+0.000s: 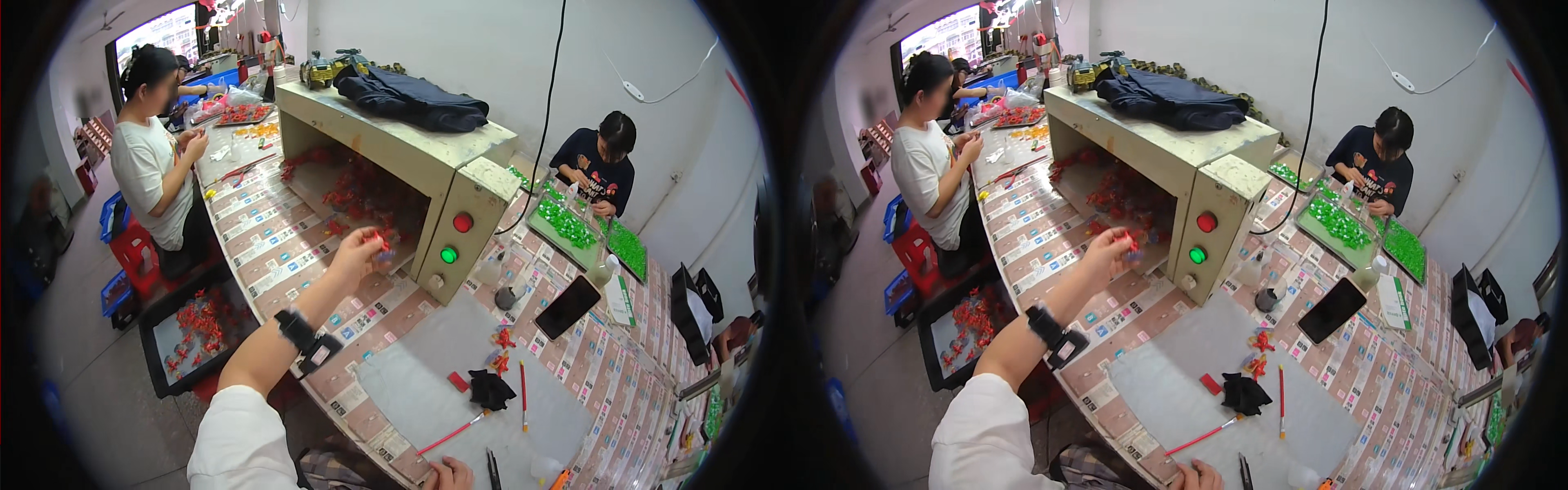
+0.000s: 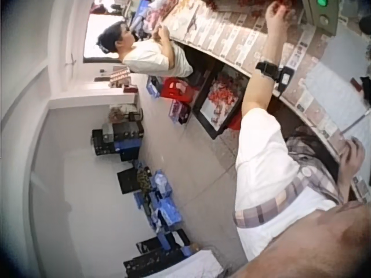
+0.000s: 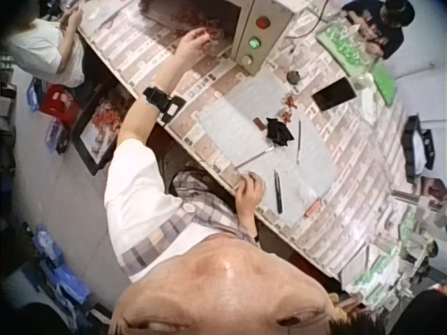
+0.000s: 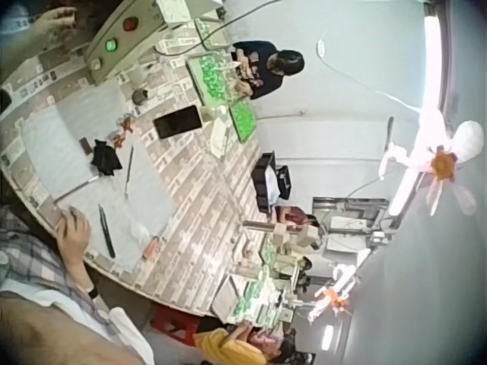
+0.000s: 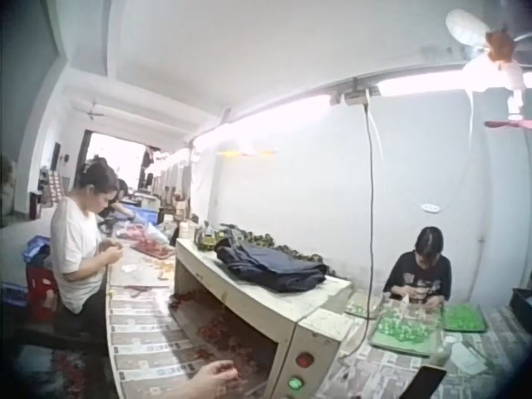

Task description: Assembling small red plastic parts using glue, a brush, and tweezers at a workstation.

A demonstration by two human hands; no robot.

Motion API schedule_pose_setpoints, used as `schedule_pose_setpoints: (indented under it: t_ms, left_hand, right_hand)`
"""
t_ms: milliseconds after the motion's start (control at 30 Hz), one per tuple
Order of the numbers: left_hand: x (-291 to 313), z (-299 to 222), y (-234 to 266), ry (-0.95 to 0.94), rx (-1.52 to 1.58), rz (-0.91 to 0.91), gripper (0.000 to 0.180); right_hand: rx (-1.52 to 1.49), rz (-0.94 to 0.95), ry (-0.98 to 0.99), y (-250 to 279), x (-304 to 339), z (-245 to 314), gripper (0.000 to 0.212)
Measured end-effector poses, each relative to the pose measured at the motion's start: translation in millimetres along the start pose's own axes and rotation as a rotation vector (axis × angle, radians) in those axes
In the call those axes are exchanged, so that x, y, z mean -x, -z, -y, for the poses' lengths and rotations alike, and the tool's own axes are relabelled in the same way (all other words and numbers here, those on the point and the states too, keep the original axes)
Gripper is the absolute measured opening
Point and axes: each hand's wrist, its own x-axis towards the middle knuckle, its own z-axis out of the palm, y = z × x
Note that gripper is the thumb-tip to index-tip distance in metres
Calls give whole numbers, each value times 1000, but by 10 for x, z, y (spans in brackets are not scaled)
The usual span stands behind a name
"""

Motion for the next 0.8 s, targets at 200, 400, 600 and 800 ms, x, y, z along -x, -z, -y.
schedule_pose_setpoints:
  t_ms: [200,400,600,800]
  left_hand:
    - [1267,208,-228,91,-83,350,35]
    - [2065,702,-533,323,32,471,34]
    - [2449,861,-882,451,112,634,31]
    - [2600,1017,-925,502,20,731,30]
  right_hand:
    - [-5,-42,23,25,24,2,19]
    - [-173,-60,-87,-25,0,-166,19]
    - [-520,-158,-287,450,-249,-70,17]
    - [-845,-104,-413,643,-186,-88,22]
